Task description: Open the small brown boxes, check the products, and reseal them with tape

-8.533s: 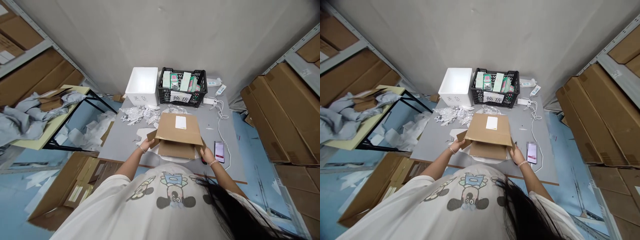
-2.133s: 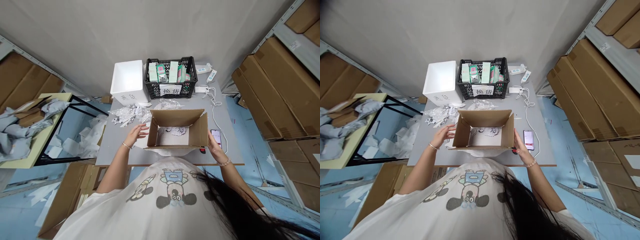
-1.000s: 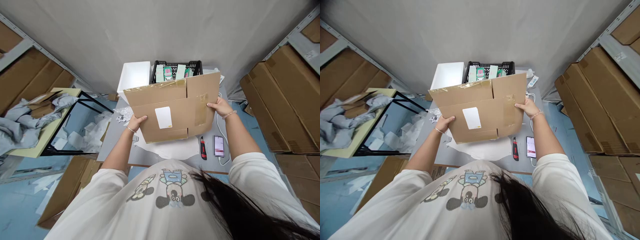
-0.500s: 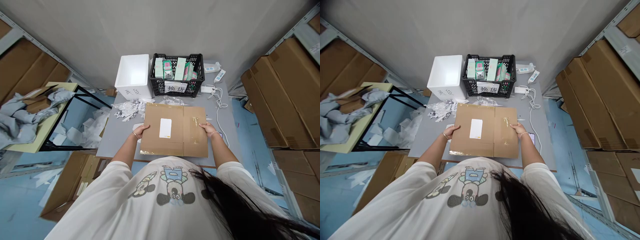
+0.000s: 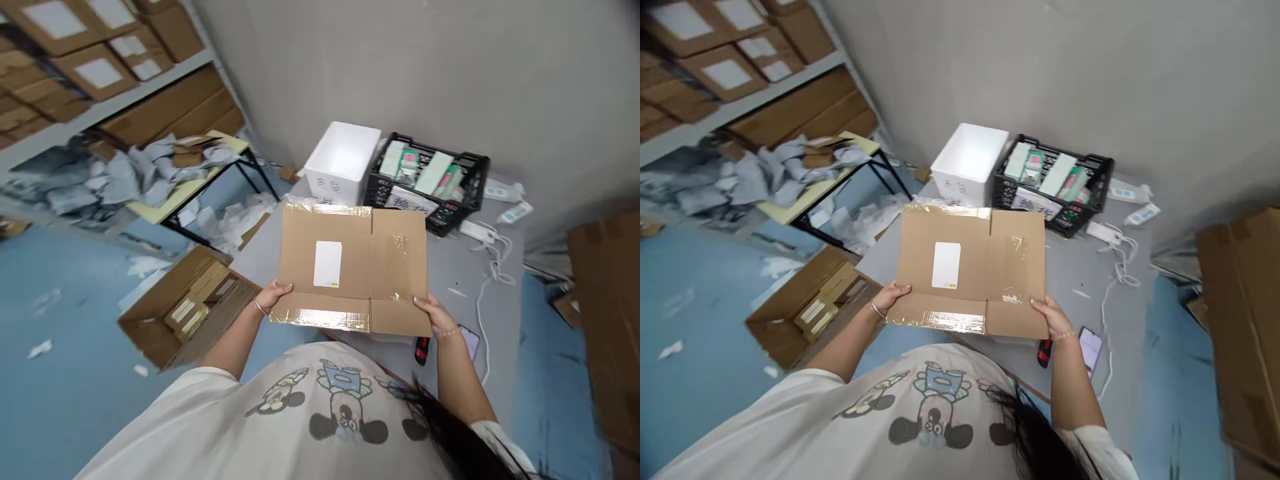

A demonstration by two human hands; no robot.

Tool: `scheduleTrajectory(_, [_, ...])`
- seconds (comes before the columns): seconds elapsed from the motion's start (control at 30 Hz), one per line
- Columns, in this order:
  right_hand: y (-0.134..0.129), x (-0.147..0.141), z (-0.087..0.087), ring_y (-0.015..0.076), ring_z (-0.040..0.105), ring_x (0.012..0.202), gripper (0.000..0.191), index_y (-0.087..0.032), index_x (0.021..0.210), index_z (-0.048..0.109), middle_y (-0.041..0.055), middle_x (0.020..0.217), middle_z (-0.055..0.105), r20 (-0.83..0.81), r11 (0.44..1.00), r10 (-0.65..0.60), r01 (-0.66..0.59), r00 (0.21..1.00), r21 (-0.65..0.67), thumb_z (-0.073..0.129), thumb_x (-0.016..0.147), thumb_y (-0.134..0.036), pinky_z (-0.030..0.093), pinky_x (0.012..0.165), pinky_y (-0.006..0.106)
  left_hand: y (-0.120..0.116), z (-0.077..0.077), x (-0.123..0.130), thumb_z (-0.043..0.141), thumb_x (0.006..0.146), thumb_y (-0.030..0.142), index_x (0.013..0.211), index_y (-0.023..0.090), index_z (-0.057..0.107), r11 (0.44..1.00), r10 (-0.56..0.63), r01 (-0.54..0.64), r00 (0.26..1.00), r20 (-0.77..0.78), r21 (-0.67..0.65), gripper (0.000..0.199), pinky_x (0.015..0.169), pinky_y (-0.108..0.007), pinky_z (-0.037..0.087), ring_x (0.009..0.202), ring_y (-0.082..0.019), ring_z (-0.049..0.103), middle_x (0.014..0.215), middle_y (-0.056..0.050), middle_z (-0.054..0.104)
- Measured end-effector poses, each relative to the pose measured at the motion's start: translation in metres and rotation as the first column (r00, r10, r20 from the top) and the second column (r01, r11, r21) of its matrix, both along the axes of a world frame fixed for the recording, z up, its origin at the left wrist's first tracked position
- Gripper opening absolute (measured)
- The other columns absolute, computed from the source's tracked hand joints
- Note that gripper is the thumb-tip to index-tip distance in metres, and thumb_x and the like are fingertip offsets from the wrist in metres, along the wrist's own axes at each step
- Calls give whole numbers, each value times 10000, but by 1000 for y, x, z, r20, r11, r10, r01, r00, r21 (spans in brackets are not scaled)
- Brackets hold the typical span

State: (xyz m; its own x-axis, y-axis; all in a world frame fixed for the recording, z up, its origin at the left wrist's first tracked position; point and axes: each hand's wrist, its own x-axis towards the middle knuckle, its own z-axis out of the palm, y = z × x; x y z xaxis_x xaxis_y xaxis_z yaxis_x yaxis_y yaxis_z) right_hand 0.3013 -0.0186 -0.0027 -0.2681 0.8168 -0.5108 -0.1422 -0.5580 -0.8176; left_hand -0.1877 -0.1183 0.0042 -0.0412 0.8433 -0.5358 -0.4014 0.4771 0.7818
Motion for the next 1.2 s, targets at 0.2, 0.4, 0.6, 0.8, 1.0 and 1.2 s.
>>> scheduleTrajectory(0.2, [17,-62,-30,346,673,1076,537,-266,1067,692,109,1093,740,-44,975,213,-215,976,-63,745,623,-565,536,897,485,-84,-6,-20,890,588,315,1168,137,606,963,268,-268,963,28,6,670,719,-387,597,853,-301,738,1007,-140,751])
scheduleTrajectory(0.4, [32,-184,-10,325,562,1236,712,-278,1060,658,114,1197,682,-510,955,227,-293,830,-52,545,646,-846,435,1043,533,-163,-12,-46,891,585,295,1093,150,628,771,636,-636,771,27,-22,590,774,-369,604,884,-274,736,1017,-116,753])
scheduleTrajectory(0.6, [-44,-381,7,221,674,1004,492,-338,1068,558,-9,1038,702,-418,808,486,-577,767,-120,835,665,-397,557,881,437,-167,-34,-87,819,704,289,1070,165,654,613,790,-782,604,104,-113,421,875,-390,600,996,-277,716,1053,-113,750])
scheduleTrajectory(0.8, [-52,-557,-31,152,692,745,431,-334,1030,455,-35,1006,701,-109,938,307,-319,946,-133,765,734,-378,578,582,280,-117,-67,-202,812,715,279,1039,148,656,629,777,-764,619,113,-142,383,885,-425,597,1017,-300,709,1033,-134,750])
scheduleTrajectory(1.0, [42,-684,-50,131,682,755,384,-301,1047,435,3,1087,689,89,998,66,-67,994,9,709,783,-351,542,494,211,1,-66,-327,827,704,215,1070,143,657,626,780,-770,613,127,-126,410,856,-414,601,931,-260,726,1005,-121,754])
scheduleTrajectory(1.2, [130,-755,-56,109,661,634,391,-251,1116,472,28,976,697,243,1000,2,5,970,-30,693,802,-323,558,506,220,88,-62,-400,758,807,237,1128,120,624,662,749,-726,653,114,-184,367,872,-341,563,957,-199,690,1095,-131,702])
